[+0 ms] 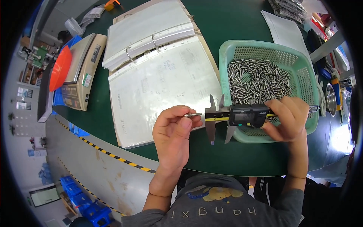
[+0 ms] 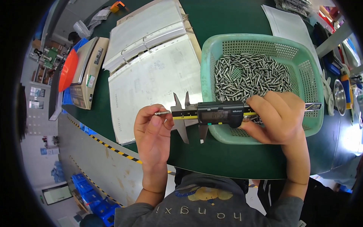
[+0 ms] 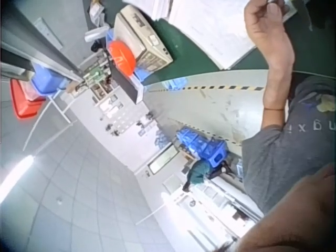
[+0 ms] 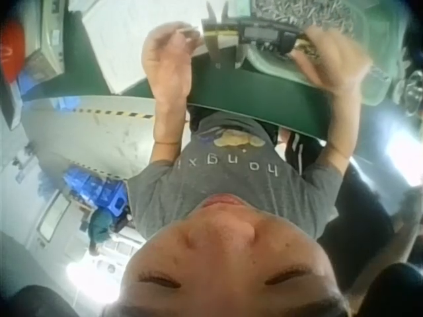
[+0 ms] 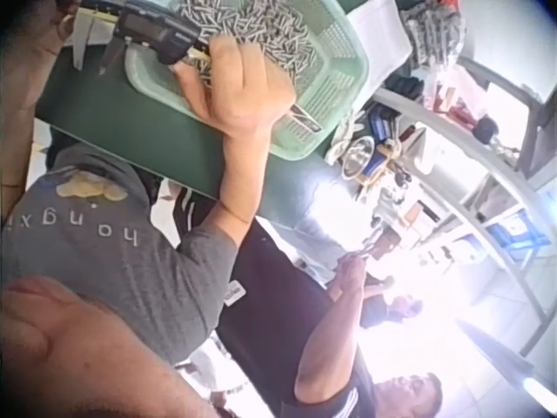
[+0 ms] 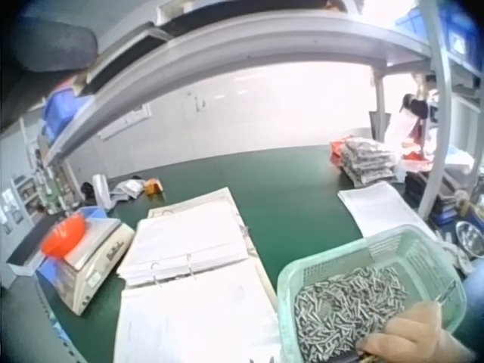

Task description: Measuring the dimensions of small metal components using a digital caliper at a manufacturing workbench.

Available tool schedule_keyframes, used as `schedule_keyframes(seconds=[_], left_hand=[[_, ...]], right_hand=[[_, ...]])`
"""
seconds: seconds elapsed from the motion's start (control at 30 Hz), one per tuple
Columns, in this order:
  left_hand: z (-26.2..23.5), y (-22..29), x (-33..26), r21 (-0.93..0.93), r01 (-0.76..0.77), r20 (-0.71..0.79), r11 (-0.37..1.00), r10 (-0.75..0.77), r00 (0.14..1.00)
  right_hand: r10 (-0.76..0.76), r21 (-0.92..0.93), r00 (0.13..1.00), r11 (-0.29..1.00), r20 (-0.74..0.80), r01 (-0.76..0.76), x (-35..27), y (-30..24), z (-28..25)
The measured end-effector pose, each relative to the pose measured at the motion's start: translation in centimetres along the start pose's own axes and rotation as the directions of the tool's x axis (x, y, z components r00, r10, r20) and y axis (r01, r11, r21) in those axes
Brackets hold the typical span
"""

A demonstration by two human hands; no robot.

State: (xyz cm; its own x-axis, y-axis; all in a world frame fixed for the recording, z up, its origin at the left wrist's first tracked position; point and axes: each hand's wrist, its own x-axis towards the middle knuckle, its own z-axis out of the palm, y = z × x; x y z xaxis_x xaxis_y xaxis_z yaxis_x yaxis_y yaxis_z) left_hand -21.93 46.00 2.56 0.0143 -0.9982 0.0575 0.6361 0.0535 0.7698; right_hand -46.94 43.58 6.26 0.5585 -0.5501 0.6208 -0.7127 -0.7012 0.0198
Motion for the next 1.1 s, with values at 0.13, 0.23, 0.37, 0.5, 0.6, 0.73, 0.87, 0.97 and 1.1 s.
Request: schedule_keyframes(seconds=[0.13,0.23,0.37,0.5,0.6,0.73,0.87,0.97,1.1], left_hand=[[0.18,-0.21,-0.15,0.016,-0.007,-0.004,1.0,0.007,1.0],[0.17,-0.34,-0.06,0.035,-0.036,0.016,0.999,0.036,0.999],[0.4,-0.48,-0.14,0.015,-0.033,0.042,0.999,0.032,0.999],[0.37,-0.7,-0.21,0.021,-0.041,0.074,0.999,0.04,0.996],[0.3,-0.7,-0.32,0.02,-0.021,0.071,1.0,0.02,0.997],[0.24,-0.39,-0.26,0.045,0.0,0.068,0.999,-0.003,0.998],[0.49,-0.11,-0.03,0.017,0.031,0.072,0.999,-0.032,0.997],[0.51,-0.16,0.09,0.01,0.029,0.058,1.0,-0.03,0.998],[-0.03,-0.35,0.16,0.057,0.007,0.081,0.998,-0.011,0.997]], right_hand=[[-0.001,0.028,1.0,1.0,-0.009,0.001,0.03,0.19,-0.05],[-0.037,0.043,0.999,0.998,0.012,0.037,0.16,0.06,-0.31],[-0.053,0.017,0.999,0.998,0.004,0.053,0.21,-0.23,-0.27],[-0.045,-0.006,0.999,0.999,-0.008,0.045,0.31,-0.39,-0.4],[-0.05,-0.015,0.999,0.999,0.002,0.05,0.41,-0.41,-0.49],[-0.051,-0.047,0.999,0.998,-0.016,0.05,0.35,-0.49,-0.49],[-0.04,-0.076,0.999,0.996,-0.024,0.038,0.39,-0.58,-0.62],[-0.039,-0.085,0.999,0.996,-0.031,0.036,0.45,-0.58,-0.55],[-0.037,-0.086,0.999,0.996,-0.037,0.034,0.39,-0.56,-0.34]])
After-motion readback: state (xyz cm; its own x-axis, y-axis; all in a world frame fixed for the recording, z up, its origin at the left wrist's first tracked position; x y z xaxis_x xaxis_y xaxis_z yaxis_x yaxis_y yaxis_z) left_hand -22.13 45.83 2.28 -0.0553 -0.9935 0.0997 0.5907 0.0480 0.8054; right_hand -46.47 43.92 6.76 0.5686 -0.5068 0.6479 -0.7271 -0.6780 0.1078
